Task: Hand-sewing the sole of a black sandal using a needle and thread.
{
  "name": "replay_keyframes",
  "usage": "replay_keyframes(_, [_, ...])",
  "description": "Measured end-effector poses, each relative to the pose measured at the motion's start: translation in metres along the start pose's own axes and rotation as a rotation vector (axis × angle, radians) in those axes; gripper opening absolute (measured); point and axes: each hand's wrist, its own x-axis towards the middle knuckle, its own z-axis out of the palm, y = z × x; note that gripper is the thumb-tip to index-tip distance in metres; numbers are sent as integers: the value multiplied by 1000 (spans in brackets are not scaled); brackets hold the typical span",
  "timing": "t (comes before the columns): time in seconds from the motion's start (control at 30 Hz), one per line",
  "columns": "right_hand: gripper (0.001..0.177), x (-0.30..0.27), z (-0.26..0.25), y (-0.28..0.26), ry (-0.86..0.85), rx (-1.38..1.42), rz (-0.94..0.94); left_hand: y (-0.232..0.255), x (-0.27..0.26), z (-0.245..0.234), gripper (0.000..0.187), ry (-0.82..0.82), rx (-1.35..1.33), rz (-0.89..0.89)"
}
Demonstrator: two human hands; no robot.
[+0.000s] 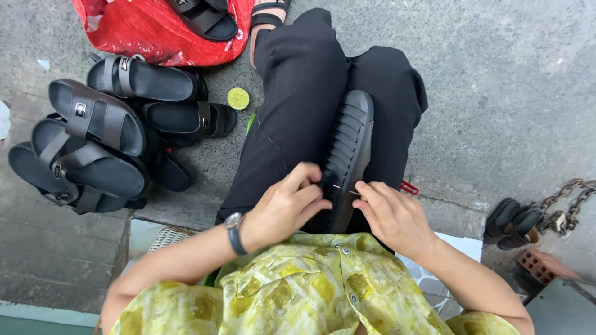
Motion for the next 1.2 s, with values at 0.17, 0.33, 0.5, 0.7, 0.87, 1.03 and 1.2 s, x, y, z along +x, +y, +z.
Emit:
replay_keyframes(0.17, [31, -4, 2, -1, 51, 159, 85, 37, 0, -26, 13, -36, -933, -254])
replay_keyframes(0.33, [31, -1, 2, -3, 139, 139, 22, 3, 5, 4, 10, -11, -869, -302])
replay_keyframes(0.5, [23, -4, -29, -2, 50, -22, 5, 5, 17, 18, 33, -123, -686, -399])
replay_keyframes(0.7, [60, -20, -78, 7, -372, -552, 77, 28, 26, 17, 32, -46, 228, 99])
replay_keyframes(0.87, [20, -14, -37, -1, -73, 168, 158, 20, 25, 17, 15, 244, 254, 450])
replay_keyframes(1.03, [13, -6, -29, -8, -32, 489, 183, 20, 10, 18, 12, 313, 245, 529])
replay_keyframes(1.2, [28, -37, -65, 12, 549, 1185, 412, 18, 11, 21, 11, 347, 158, 487])
